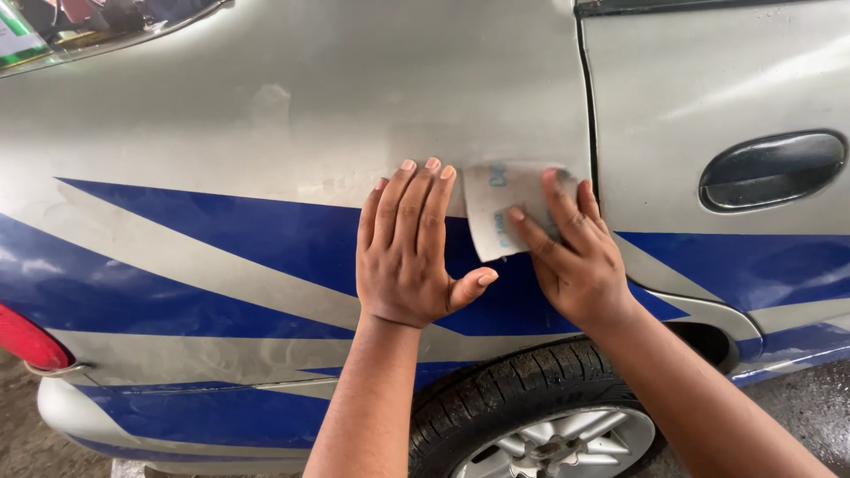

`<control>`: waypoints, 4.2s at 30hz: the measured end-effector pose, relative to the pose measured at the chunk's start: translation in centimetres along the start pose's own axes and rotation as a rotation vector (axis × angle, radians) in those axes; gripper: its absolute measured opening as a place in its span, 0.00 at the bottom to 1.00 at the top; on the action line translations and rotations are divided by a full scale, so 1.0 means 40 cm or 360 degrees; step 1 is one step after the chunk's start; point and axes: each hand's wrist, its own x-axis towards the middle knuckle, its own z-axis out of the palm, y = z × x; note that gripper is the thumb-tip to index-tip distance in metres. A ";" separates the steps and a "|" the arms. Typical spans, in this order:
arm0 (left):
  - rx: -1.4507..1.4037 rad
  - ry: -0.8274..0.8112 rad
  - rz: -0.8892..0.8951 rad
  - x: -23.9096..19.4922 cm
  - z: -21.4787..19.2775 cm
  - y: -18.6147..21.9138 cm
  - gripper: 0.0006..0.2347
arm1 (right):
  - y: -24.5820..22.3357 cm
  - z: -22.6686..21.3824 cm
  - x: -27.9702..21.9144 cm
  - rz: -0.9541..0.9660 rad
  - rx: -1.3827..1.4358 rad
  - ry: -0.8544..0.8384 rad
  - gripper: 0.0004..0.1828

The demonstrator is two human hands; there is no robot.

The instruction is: Sanding the exterior body of a car using sandpaper to prepare the surface for painting or detailing.

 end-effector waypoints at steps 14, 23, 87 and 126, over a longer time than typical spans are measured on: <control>0.0265 -0.0777 -0.0058 0.030 -0.052 0.012 0.55 | 0.013 -0.035 -0.026 -0.0019 0.0099 -0.0468 0.25; 0.0293 -0.0824 -0.0116 0.017 -0.040 0.014 0.56 | -0.003 -0.004 0.026 0.0122 0.0135 -0.0242 0.29; 0.0327 -0.0981 0.0009 -0.079 -0.085 0.019 0.50 | -0.042 0.000 -0.105 -0.0088 0.0046 -0.0188 0.20; 0.0258 -0.0751 0.0013 -0.117 -0.066 0.032 0.50 | -0.086 -0.024 -0.275 0.0262 0.0036 -0.0002 0.20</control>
